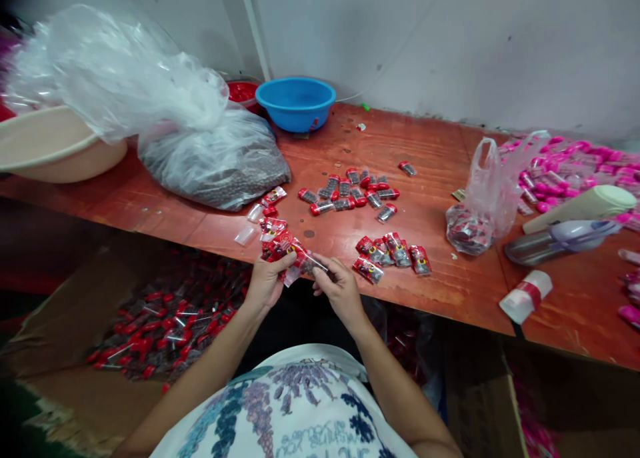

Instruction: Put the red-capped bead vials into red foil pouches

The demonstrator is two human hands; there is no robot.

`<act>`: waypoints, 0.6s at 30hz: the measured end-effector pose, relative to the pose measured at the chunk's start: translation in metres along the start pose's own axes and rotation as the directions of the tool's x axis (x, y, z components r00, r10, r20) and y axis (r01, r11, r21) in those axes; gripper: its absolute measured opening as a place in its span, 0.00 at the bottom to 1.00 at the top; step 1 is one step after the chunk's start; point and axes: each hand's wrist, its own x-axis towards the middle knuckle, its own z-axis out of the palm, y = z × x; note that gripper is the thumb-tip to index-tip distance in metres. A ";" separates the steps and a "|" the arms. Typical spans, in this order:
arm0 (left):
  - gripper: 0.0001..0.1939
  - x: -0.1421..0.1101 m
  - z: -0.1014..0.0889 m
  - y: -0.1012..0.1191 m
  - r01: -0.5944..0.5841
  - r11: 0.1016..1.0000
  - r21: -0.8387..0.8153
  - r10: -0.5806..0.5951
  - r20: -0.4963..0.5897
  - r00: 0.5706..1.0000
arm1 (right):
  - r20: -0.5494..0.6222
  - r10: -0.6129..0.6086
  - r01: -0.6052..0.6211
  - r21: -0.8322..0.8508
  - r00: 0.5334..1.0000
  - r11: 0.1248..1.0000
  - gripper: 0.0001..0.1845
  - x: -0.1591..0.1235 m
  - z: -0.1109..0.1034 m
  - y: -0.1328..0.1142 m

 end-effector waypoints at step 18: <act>0.15 -0.008 -0.001 0.006 0.133 0.985 0.112 -0.140 0.061 0.988 | -0.022 -0.064 0.061 -0.090 0.998 0.994 0.19 -0.001 0.008 0.010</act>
